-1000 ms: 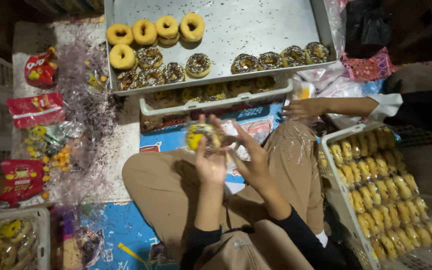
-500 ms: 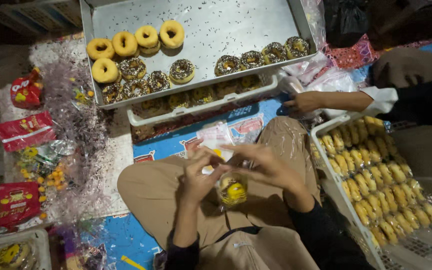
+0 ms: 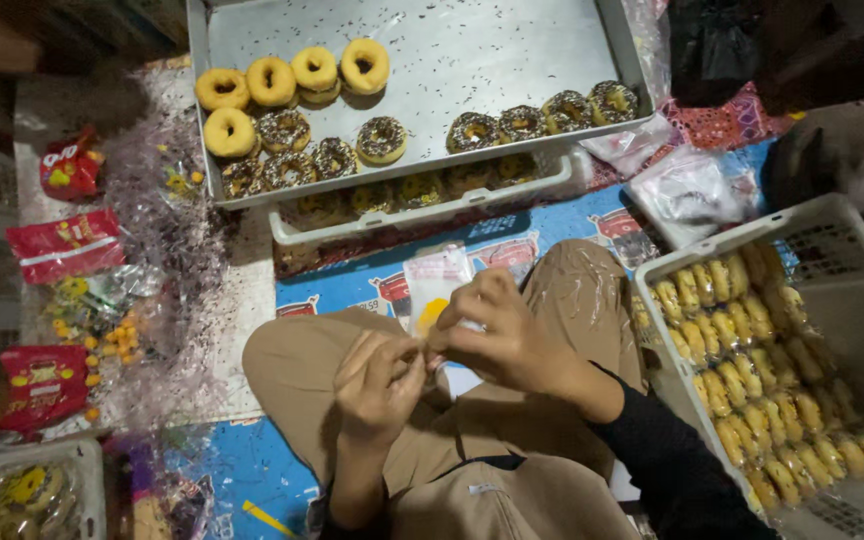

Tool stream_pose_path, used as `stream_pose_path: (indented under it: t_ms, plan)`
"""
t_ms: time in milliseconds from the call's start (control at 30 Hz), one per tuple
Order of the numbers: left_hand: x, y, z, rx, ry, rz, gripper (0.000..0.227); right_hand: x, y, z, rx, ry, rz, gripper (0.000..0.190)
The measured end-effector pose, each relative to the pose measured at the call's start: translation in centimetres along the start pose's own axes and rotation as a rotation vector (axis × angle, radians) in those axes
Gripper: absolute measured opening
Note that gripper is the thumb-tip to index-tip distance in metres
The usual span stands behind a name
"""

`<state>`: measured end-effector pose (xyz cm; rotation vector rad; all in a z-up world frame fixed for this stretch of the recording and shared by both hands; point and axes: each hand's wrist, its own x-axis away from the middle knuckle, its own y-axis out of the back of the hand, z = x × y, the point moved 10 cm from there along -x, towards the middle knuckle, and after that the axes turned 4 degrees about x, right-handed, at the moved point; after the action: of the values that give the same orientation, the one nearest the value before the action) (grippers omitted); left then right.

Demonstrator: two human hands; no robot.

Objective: The person sits on the floor and packages donuts one by one. They pick donuts from a metal tray, place them into small plastic bags, and then put the sealed bags into a white plastic crate.

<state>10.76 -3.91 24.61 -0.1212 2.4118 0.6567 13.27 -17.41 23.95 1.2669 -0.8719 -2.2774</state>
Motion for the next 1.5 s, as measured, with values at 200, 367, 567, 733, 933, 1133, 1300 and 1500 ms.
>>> stream_pose_path:
  t_ms: [200, 367, 567, 733, 933, 1133, 1300, 1500]
  plan:
    - [0.8, 2.5, -2.0, -0.168, -0.141, 0.091, 0.025, 3.3, -3.8, 2.0, 0.428, 0.275, -0.068, 0.027]
    - [0.9, 2.1, -2.4, -0.209, -0.254, 0.148, 0.023, 2.1, -2.5, -0.4, 0.105, 0.091, -0.073, 0.035]
    - [2.1, 2.6, -0.4, -0.071, -0.065, 0.015, 0.022, -1.4, -2.1, 1.7, -0.019, 0.206, 0.014, 0.023]
    - [3.3, 3.2, 1.5, 0.055, 0.187, -0.107, 0.031, -1.6, -1.8, 2.5, -0.023, 0.317, -0.062, 0.020]
    - [3.2, 2.8, 1.6, 0.011, 0.259, -0.099, 0.034, -0.8, -1.9, 1.8, 0.004, 0.336, -0.024, 0.015]
    - [2.4, 2.9, 0.6, -0.002, 0.256, -0.063, 0.022, 5.7, -5.9, 1.1, 0.342, 0.420, 0.004, 0.019]
    - [2.0, 5.4, -1.3, -0.168, -0.007, 0.021, 0.023, 11.9, -10.3, -9.7, 0.640, 0.425, 0.031, 0.029]
    - [3.6, 9.0, 5.5, -0.134, 0.434, -0.225, 0.019, 12.6, -15.3, -22.0, 0.122, -0.437, 0.845, 0.043]
